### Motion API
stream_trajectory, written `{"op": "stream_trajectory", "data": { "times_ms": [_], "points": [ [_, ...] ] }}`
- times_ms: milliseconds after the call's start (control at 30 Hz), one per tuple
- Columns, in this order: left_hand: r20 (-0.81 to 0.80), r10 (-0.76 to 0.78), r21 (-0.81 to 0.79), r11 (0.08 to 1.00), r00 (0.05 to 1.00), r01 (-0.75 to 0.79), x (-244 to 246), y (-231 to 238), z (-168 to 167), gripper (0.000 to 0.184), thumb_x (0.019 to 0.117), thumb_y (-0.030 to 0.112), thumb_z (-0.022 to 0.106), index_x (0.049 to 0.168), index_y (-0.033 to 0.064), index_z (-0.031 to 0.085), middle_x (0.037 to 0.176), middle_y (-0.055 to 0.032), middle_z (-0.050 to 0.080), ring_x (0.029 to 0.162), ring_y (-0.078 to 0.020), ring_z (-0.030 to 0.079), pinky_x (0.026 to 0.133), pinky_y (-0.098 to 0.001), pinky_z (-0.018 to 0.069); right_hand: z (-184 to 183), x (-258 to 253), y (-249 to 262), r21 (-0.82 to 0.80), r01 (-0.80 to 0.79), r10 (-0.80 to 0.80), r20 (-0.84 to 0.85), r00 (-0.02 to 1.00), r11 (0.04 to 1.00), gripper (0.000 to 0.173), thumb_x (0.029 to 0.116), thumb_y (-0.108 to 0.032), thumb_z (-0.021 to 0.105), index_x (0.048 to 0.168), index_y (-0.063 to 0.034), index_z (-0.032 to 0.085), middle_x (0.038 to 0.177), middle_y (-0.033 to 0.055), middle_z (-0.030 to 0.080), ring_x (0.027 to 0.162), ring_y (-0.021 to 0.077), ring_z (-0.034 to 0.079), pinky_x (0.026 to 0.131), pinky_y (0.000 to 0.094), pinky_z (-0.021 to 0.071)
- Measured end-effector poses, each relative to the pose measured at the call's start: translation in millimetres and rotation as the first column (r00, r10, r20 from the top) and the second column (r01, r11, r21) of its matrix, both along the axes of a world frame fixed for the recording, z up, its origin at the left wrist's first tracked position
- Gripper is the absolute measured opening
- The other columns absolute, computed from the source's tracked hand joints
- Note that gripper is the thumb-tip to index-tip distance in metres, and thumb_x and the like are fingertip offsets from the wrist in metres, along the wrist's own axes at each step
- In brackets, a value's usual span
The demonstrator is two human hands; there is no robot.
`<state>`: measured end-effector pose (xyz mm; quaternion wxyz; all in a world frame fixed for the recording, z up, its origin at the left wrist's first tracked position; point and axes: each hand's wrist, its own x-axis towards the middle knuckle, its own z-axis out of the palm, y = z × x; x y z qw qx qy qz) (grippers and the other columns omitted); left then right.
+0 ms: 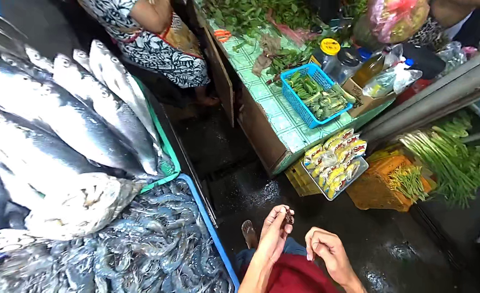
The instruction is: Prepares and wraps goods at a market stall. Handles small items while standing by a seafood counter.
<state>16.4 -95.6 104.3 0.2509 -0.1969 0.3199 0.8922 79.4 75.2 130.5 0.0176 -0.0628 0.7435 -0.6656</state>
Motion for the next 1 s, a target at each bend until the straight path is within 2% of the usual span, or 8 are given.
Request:
{"op": "stream_trajectory", "data": {
  "times_ms": [133, 200, 300, 367, 500, 633, 733, 1000],
  "points": [
    [-0.077, -0.012, 0.061, 0.998, 0.997, 0.017, 0, -4, 7, 0.021, 0.1079, 0.012, 0.046, 0.115, 0.0045, 0.064, 0.103, -0.009, 0.07, 0.079, -0.011, 0.068, 0.068, -0.022, 0.0574, 9, -3, -3, -0.098, 0.147, -0.129, 0.171, 0.977, 0.984, 0.015, 0.0906, -0.008, 0.068, 0.076, -0.0083, 0.064, 0.077, 0.0034, 0.07, 0.053, 0.0099, 0.064, 0.049, 0.0254, 0.0581],
    [-0.117, -0.032, 0.071, 0.997, 0.993, 0.04, 1, -6, 7, 0.02, 0.1064, 0.011, 0.049, 0.115, 0.0046, 0.066, 0.103, -0.0073, 0.069, 0.084, -0.0127, 0.068, 0.076, -0.0265, 0.0593, 16, -7, -11, -0.145, 0.219, -0.176, 0.262, 0.949, 0.965, 0.019, 0.0861, -0.004, 0.075, 0.08, -0.0084, 0.058, 0.073, 0.0056, 0.07, 0.049, 0.0126, 0.064, 0.046, 0.0272, 0.0579],
    [-0.154, -0.041, 0.064, 0.997, 0.987, 0.051, 4, -7, 8, 0.017, 0.1041, 0.009, 0.053, 0.111, 0.0048, 0.069, 0.1, -0.0063, 0.069, 0.088, -0.0151, 0.069, 0.083, -0.0327, 0.0604, 26, -14, -18, -0.16, 0.229, -0.175, 0.295, 0.939, 0.96, 0.029, 0.0854, -0.001, 0.077, 0.103, -0.007, 0.055, 0.072, 0.0075, 0.07, 0.051, 0.0158, 0.066, 0.048, 0.0287, 0.0594],
    [-0.175, -0.047, 0.025, 0.998, 0.983, 0.052, 5, -9, 8, 0.016, 0.1034, 0.009, 0.055, 0.109, 0.0042, 0.069, 0.098, -0.0073, 0.071, 0.085, -0.0153, 0.071, 0.081, -0.0334, 0.0616, 29, -18, -20, -0.091, 0.217, -0.187, 0.261, 0.947, 0.972, 0.029, 0.0886, -0.002, 0.074, 0.115, -0.002, 0.062, 0.074, 0.0081, 0.07, 0.053, 0.0159, 0.067, 0.049, 0.0288, 0.06],
    [-0.252, -0.067, -0.069, 0.996, 0.965, 0.052, 7, -13, 2, 0.016, 0.101, 0.01, 0.062, 0.11, 0.0037, 0.073, 0.093, -0.0072, 0.072, 0.073, -0.0099, 0.066, 0.066, -0.0249, 0.0571, 32, -23, -23, 0.082, 0.168, -0.183, 0.251, 0.95, 0.982, 0.014, 0.0962, -0.007, 0.067, 0.105, -0.0002, 0.074, 0.078, 0.0064, 0.073, 0.054, 0.0129, 0.066, 0.05, 0.0268, 0.06],
    [-0.297, -0.074, -0.128, 0.991, 0.952, 0.038, 9, -16, 0, 0.016, 0.0967, 0.007, 0.068, 0.11, 0.0029, 0.075, 0.093, -0.0062, 0.074, 0.072, -0.0079, 0.066, 0.064, -0.0227, 0.0559, 35, -23, -29, 0.187, 0.145, -0.189, 0.243, 0.951, 0.972, 0.014, 0.0942, -0.009, 0.069, 0.102, -0.0011, 0.077, 0.075, 0.0032, 0.073, 0.052, 0.009, 0.064, 0.048, 0.0232, 0.0581],
    [-0.303, -0.067, -0.147, 0.989, 0.951, 0.023, 10, -17, 1, 0.012, 0.0922, 0.006, 0.073, 0.103, 0.0044, 0.078, 0.089, -0.0054, 0.075, 0.069, -0.0063, 0.066, 0.062, -0.0212, 0.0553, 34, -23, -31, 0.228, 0.136, -0.182, 0.192, 0.964, 0.964, 0.011, 0.0926, -0.008, 0.068, 0.095, -0.0029, 0.077, 0.074, 0.0011, 0.072, 0.05, 0.0059, 0.062, 0.046, 0.0209, 0.0565],
    [-0.331, -0.069, 0.129, 0.985, 0.941, 0.117, 10, -20, -4, 0.008, 0.0919, 0.02, 0.077, 0.097, 0.0143, 0.081, 0.087, 0.002, 0.073, 0.062, 0.0029, 0.058, 0.055, -0.0128, 0.0458, 36, -24, -38, -0.068, 0.182, -0.143, 0.381, 0.913, 0.981, 0.007, 0.0908, -0.001, 0.065, 0.087, -0.0008, 0.072, 0.065, 0.0038, 0.068, 0.047, 0.011, 0.063, 0.046, 0.0265, 0.0583]
  ]
}}
